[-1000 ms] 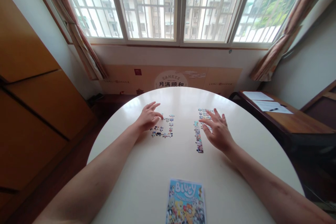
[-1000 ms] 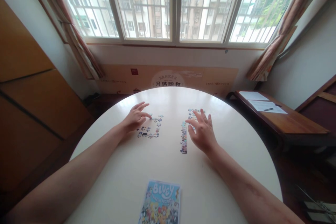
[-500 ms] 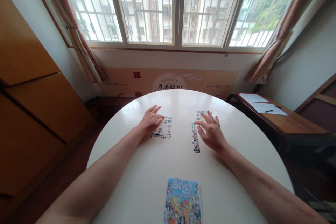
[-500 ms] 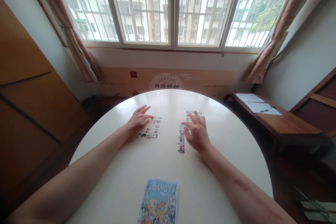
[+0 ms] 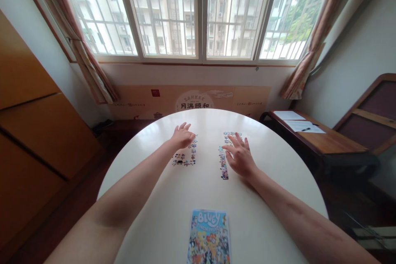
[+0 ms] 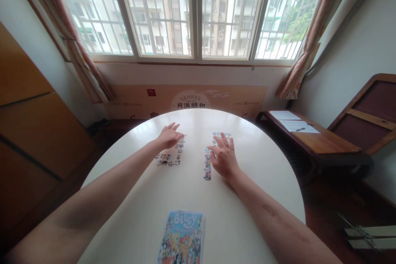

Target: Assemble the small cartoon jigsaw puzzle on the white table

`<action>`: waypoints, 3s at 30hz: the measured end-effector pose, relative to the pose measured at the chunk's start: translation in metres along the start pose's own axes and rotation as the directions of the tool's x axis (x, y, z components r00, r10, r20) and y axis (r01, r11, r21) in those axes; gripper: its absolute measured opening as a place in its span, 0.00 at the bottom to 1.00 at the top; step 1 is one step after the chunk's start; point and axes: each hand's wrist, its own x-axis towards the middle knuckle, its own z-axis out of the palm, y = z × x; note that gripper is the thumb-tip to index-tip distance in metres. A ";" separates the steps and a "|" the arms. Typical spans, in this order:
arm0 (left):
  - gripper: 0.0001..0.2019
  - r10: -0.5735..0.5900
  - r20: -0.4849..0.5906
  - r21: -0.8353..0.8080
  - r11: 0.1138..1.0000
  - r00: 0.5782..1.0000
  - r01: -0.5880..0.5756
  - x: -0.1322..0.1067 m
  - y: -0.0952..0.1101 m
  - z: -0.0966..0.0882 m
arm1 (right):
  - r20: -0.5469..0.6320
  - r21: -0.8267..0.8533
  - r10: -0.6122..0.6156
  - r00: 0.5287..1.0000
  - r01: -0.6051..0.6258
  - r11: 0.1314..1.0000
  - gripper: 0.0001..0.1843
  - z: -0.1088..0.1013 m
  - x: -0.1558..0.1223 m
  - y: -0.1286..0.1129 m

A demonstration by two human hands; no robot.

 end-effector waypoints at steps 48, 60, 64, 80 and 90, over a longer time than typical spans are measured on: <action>0.07 -0.001 -0.112 -0.152 0.988 0.994 -0.016 -0.021 0.086 0.008 | 0.159 -0.082 0.077 0.984 -0.064 0.995 0.16 0.014 0.025 -0.003; 0.07 0.005 -0.188 -0.150 0.988 0.982 -0.034 -0.016 0.104 0.022 | 0.188 -0.095 0.091 0.978 -0.074 0.993 0.16 0.009 0.029 -0.006; 0.07 -0.005 -0.221 -0.157 0.987 0.975 -0.030 -0.015 0.106 0.027 | 0.197 -0.103 0.088 0.976 -0.068 0.992 0.15 0.008 0.029 -0.007; 0.08 0.024 -0.304 -0.145 0.987 0.952 -0.071 -0.014 0.106 0.029 | 0.213 -0.113 0.082 0.974 -0.059 0.992 0.15 0.007 0.030 -0.008; 0.10 0.031 -0.418 -0.175 0.978 0.908 -0.114 -0.015 0.094 0.029 | 0.194 -0.117 0.081 0.978 -0.059 0.991 0.16 0.007 0.027 -0.005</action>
